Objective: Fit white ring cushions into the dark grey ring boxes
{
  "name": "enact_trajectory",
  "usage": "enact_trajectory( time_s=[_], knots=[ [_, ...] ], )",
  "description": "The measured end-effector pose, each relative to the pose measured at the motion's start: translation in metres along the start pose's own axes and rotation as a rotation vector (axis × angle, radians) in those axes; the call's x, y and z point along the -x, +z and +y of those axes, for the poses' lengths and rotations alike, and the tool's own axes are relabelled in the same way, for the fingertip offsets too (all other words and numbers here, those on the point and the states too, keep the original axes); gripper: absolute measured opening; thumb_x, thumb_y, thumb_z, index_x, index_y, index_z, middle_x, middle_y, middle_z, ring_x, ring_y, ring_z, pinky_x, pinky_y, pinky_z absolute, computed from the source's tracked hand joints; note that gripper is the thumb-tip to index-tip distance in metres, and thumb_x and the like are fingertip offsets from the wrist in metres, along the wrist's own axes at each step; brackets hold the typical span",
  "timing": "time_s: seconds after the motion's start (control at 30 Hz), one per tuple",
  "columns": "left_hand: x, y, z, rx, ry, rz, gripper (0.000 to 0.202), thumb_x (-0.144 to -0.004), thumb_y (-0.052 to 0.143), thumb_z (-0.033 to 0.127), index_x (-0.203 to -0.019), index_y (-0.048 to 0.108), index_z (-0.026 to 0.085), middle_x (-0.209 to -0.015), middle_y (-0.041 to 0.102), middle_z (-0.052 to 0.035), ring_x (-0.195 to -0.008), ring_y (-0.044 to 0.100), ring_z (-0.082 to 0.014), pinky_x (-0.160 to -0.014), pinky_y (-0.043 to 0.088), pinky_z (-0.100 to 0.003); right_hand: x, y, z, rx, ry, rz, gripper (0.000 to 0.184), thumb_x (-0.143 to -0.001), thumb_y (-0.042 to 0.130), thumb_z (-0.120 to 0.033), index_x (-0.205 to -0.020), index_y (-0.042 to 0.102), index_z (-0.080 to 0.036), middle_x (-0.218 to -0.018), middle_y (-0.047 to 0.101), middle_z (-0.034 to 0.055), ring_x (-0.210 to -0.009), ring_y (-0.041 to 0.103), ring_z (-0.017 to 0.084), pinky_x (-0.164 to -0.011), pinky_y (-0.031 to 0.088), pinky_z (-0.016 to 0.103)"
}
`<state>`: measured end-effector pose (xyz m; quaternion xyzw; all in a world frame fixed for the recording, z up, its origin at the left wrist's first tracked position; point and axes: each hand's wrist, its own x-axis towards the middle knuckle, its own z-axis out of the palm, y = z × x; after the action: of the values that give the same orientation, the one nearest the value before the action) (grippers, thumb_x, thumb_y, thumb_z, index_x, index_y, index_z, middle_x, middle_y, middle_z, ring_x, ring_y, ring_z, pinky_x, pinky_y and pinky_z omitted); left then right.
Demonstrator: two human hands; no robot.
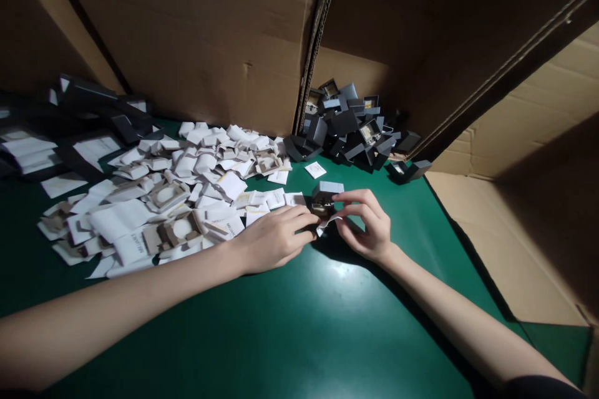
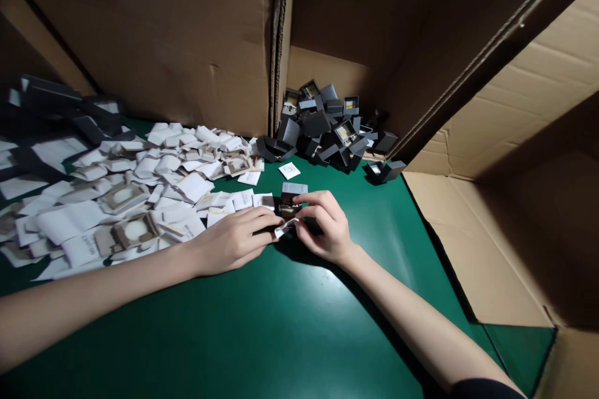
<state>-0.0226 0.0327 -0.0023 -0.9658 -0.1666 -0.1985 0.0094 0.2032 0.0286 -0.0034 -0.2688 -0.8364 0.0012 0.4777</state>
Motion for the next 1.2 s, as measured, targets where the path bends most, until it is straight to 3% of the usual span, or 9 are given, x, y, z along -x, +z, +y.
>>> enact_trajectory(
  time_s=[0.23, 0.5, 0.73, 0.93, 1.2],
  knots=[
    [-0.0007, 0.0002, 0.0002, -0.003, 0.002, 0.010, 0.020, -0.086, 0.048, 0.007, -0.097, 0.064, 0.012, -0.113, 0.060, -0.0127, -0.106, 0.053, -0.0243, -0.090, 0.049, -0.039, 0.0012, 0.0041, 0.0018, -0.122, -0.018, -0.050, 0.029, -0.077, 0.056, -0.001, -0.098, 0.055, -0.020, -0.081, 0.066, 0.0052, -0.073, 0.061, 0.017, -0.063, 0.050, 0.033],
    [-0.0004, -0.0002, 0.0005, 0.007, -0.007, 0.028, 0.020, -0.088, 0.045, 0.009, -0.093, 0.064, 0.013, -0.118, 0.059, -0.0118, -0.108, 0.052, -0.0245, -0.093, 0.047, -0.041, 0.0005, 0.0021, 0.0044, 0.011, 0.195, -0.004, 0.018, -0.080, 0.054, -0.006, -0.090, 0.058, -0.020, -0.082, 0.064, 0.0056, -0.076, 0.058, 0.019, -0.067, 0.048, 0.036],
    [0.0003, 0.0003, 0.0004, 0.013, -0.008, 0.012, 0.018, -0.086, 0.047, 0.007, -0.091, 0.063, 0.012, -0.115, 0.060, -0.0136, -0.108, 0.053, -0.0248, -0.087, 0.050, -0.038, 0.0052, 0.0066, 0.0040, -0.045, 0.347, 0.024, 0.009, -0.085, 0.056, -0.013, -0.090, 0.057, -0.021, -0.082, 0.066, 0.0031, -0.069, 0.060, 0.014, -0.062, 0.050, 0.028],
    [-0.0008, -0.0020, 0.0016, -0.014, -0.030, 0.038, 0.017, -0.086, 0.048, 0.008, -0.090, 0.064, 0.013, -0.112, 0.061, -0.0115, -0.104, 0.055, -0.0237, -0.088, 0.048, -0.039, 0.0055, 0.0066, 0.0028, -0.133, 0.356, -0.010, 0.008, -0.084, 0.056, -0.013, -0.084, 0.053, -0.020, -0.080, 0.066, 0.0033, -0.069, 0.062, 0.014, -0.060, 0.051, 0.026],
    [0.0000, -0.0014, 0.0026, -0.027, -0.039, 0.034, 0.017, -0.086, 0.047, 0.008, -0.090, 0.063, 0.012, -0.113, 0.060, -0.0126, -0.105, 0.053, -0.0237, -0.090, 0.047, -0.039, 0.0057, 0.0088, 0.0017, -0.074, 0.378, -0.059, 0.002, -0.087, 0.055, -0.019, -0.087, 0.054, -0.020, -0.078, 0.067, 0.0036, -0.063, 0.062, 0.013, -0.056, 0.051, 0.025]
  ],
)
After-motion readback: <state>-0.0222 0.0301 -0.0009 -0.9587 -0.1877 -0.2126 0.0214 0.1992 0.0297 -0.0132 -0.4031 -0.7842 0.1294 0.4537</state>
